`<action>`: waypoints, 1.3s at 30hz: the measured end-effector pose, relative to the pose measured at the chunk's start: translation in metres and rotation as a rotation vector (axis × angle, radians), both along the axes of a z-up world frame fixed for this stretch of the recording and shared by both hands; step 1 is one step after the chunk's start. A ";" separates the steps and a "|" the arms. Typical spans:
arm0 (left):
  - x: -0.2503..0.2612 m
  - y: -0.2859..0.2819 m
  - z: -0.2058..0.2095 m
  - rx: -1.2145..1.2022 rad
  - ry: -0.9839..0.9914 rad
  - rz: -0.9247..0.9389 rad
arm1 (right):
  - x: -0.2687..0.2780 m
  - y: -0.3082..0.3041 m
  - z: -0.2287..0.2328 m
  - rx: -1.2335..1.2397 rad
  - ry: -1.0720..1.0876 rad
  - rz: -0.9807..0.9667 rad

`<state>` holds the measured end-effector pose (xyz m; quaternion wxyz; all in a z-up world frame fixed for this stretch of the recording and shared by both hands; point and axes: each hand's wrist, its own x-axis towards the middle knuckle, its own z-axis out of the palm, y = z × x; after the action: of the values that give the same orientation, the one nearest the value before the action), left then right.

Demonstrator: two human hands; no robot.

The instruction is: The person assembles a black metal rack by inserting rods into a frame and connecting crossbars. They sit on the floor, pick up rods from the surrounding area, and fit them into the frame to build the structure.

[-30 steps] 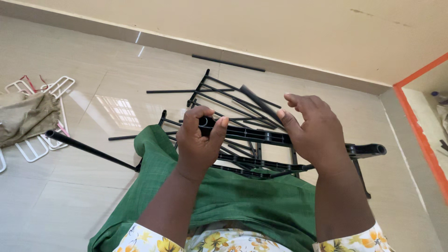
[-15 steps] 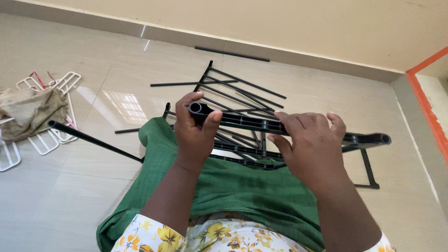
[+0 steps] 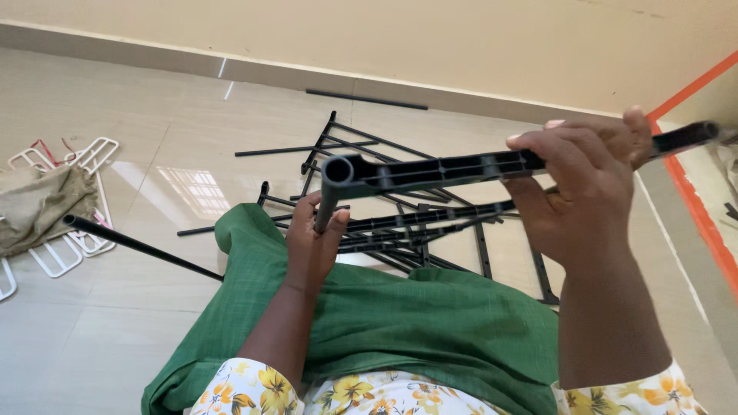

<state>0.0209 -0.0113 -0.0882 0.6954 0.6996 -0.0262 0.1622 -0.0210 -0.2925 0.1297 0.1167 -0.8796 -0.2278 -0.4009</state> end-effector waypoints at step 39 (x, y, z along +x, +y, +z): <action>0.115 -0.014 0.004 -0.463 0.152 -0.061 | 0.136 -0.080 -0.311 1.081 0.651 -0.637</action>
<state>0.1355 -0.0250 -0.0847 0.8419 0.5304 0.0430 0.0899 0.1153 -0.3722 -0.1816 0.4765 -0.7975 0.3180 -0.1892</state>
